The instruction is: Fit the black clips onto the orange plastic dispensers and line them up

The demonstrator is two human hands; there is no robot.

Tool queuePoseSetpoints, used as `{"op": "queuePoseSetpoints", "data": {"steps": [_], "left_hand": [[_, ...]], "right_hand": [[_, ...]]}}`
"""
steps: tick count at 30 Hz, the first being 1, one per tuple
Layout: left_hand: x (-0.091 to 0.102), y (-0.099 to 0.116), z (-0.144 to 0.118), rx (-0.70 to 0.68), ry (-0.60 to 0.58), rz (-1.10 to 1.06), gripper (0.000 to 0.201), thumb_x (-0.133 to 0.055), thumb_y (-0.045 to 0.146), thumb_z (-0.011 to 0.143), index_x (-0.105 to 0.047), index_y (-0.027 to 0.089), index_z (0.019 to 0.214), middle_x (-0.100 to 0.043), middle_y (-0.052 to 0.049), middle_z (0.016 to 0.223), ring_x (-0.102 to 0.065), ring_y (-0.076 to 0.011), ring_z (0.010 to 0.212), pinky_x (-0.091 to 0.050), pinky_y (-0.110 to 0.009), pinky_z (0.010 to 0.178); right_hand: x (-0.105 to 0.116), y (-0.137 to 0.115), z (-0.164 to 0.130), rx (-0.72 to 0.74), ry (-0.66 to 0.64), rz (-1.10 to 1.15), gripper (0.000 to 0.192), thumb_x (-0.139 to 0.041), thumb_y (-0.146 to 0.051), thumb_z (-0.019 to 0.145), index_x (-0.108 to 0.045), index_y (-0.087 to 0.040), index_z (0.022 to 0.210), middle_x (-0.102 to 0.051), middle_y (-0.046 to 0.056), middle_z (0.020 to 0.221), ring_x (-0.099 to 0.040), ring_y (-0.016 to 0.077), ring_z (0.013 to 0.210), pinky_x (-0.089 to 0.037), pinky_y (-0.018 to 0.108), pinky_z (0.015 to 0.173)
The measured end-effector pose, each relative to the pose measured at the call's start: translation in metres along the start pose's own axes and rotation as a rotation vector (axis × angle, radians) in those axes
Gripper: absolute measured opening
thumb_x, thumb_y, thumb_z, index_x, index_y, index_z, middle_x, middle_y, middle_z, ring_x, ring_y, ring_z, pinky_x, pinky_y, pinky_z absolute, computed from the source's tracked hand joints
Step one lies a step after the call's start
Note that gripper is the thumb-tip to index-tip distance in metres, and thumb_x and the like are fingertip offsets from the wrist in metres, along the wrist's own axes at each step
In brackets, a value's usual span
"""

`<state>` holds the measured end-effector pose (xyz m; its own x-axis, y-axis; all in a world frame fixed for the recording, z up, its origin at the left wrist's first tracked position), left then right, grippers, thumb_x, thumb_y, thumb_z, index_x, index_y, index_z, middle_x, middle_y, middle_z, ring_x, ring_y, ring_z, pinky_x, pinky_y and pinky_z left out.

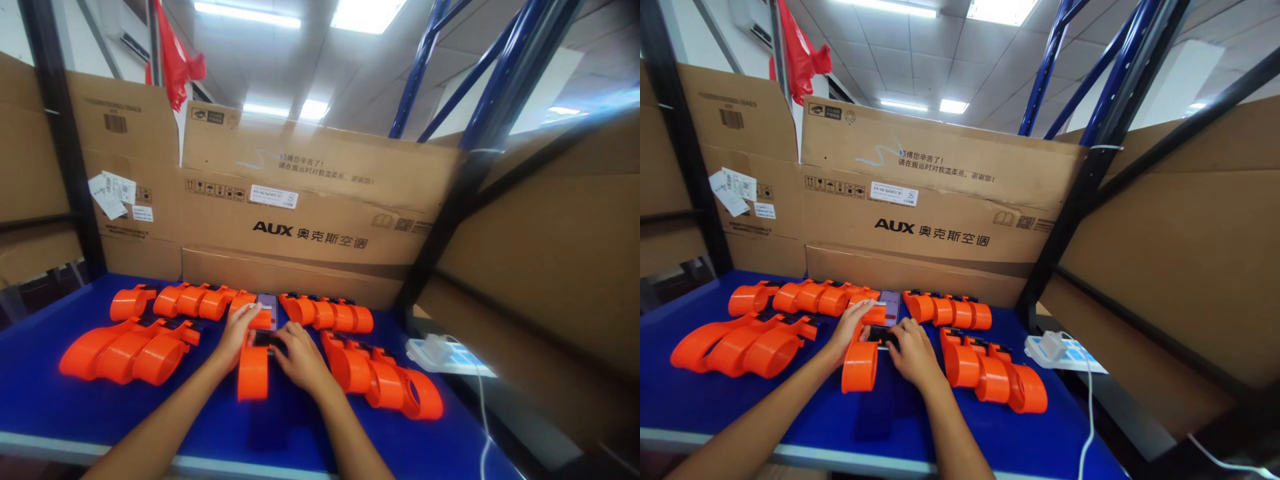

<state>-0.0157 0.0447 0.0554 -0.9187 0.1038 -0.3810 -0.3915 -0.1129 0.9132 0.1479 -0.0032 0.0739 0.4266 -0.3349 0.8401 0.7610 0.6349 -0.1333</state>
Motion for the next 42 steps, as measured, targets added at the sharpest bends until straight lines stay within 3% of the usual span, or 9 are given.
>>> {"op": "queuePoseSetpoints", "data": {"steps": [5, 8, 13, 16, 20, 26, 36, 42], "left_hand": [[-0.004, 0.000, -0.002, -0.037, -0.064, 0.069, 0.042, -0.071, 0.058, 0.075, -0.062, 0.019, 0.083, -0.048, 0.008, 0.050, -0.035, -0.0050, 0.031, -0.021, -0.020, 0.034], [-0.003, -0.004, -0.002, -0.028, -0.056, 0.104, 0.043, -0.070, 0.059, 0.075, -0.062, 0.019, 0.089, -0.049, 0.009, 0.052, -0.036, -0.0048, 0.031, -0.023, -0.019, 0.034], [-0.006, -0.009, -0.004, -0.030, -0.088, 0.126, 0.039, -0.071, 0.053, 0.075, -0.058, 0.021, 0.093, -0.053, 0.009, 0.058, -0.037, -0.0042, 0.029, -0.023, -0.018, 0.032], [-0.013, -0.009, -0.008, -0.036, -0.162, 0.133, 0.035, -0.071, 0.049, 0.076, -0.055, 0.021, 0.089, -0.049, 0.011, 0.057, -0.036, -0.0038, 0.028, -0.022, -0.017, 0.032], [-0.022, -0.009, -0.015, -0.026, -0.234, 0.159, 0.035, -0.072, 0.048, 0.076, -0.053, 0.022, 0.090, -0.048, 0.011, 0.057, -0.038, -0.0044, 0.029, -0.021, -0.017, 0.031], [-0.024, -0.009, -0.017, -0.052, -0.247, 0.168, 0.034, -0.071, 0.047, 0.077, -0.054, 0.022, 0.091, -0.048, 0.011, 0.056, -0.037, -0.0044, 0.029, -0.023, -0.016, 0.031], [-0.018, -0.003, -0.014, -0.056, -0.168, 0.145, 0.033, -0.072, 0.043, 0.075, -0.057, 0.021, 0.096, -0.045, 0.012, 0.047, -0.035, -0.0059, 0.030, -0.021, -0.017, 0.034], [-0.007, 0.001, -0.005, -0.080, -0.161, 0.156, 0.030, -0.070, 0.041, 0.077, -0.057, 0.021, 0.094, -0.045, 0.011, 0.046, -0.035, -0.0058, 0.029, -0.021, -0.017, 0.034]], "right_hand": [[-0.003, 0.001, 0.001, -0.030, -0.051, 0.039, 0.022, -0.068, -0.016, 0.083, -0.068, -0.022, 0.104, -0.064, 0.006, 0.097, -0.061, 0.0220, 0.092, -0.049, 0.034, 0.085], [0.002, 0.003, 0.003, -0.095, -0.004, 0.126, 0.013, -0.064, -0.022, 0.087, -0.069, -0.022, 0.099, -0.066, 0.006, 0.094, -0.060, 0.0224, 0.090, -0.048, 0.035, 0.082], [0.012, 0.009, 0.006, -0.275, 0.248, 0.499, 0.025, -0.055, -0.037, 0.096, -0.067, -0.021, 0.111, -0.069, 0.006, 0.093, -0.062, 0.0211, 0.084, -0.049, 0.033, 0.078], [0.007, 0.008, 0.008, -0.319, 0.271, 0.738, 0.032, -0.058, -0.043, 0.094, -0.066, -0.021, 0.116, -0.070, 0.006, 0.096, -0.063, 0.0202, 0.082, -0.051, 0.031, 0.074], [-0.001, 0.009, 0.011, -0.303, 0.254, 0.909, 0.031, -0.064, -0.045, 0.089, -0.069, -0.019, 0.106, -0.071, 0.006, 0.094, -0.064, 0.0206, 0.084, -0.052, 0.031, 0.077], [-0.002, 0.017, 0.010, -0.333, 0.307, 0.890, 0.028, -0.069, -0.046, 0.085, -0.072, -0.018, 0.091, -0.069, 0.005, 0.085, -0.062, 0.0193, 0.077, -0.051, 0.030, 0.072], [0.009, 0.018, 0.009, -0.390, 0.386, 0.860, 0.024, -0.071, -0.043, 0.083, -0.074, -0.019, 0.087, -0.068, 0.004, 0.080, -0.058, 0.0174, 0.071, -0.046, 0.028, 0.066], [0.009, 0.026, 0.006, -0.429, 0.424, 0.902, 0.024, -0.073, -0.043, 0.081, -0.072, -0.019, 0.085, -0.068, 0.004, 0.079, -0.060, 0.0191, 0.076, -0.047, 0.030, 0.071]]}}
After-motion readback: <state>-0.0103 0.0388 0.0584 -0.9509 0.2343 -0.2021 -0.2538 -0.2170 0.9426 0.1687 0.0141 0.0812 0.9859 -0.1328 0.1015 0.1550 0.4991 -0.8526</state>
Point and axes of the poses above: each hand's wrist, its own z-axis towards the middle knuckle, its own x-axis out of the back of the hand, y = z × x, the point moved 4 cm from there along z, towards the middle knuckle
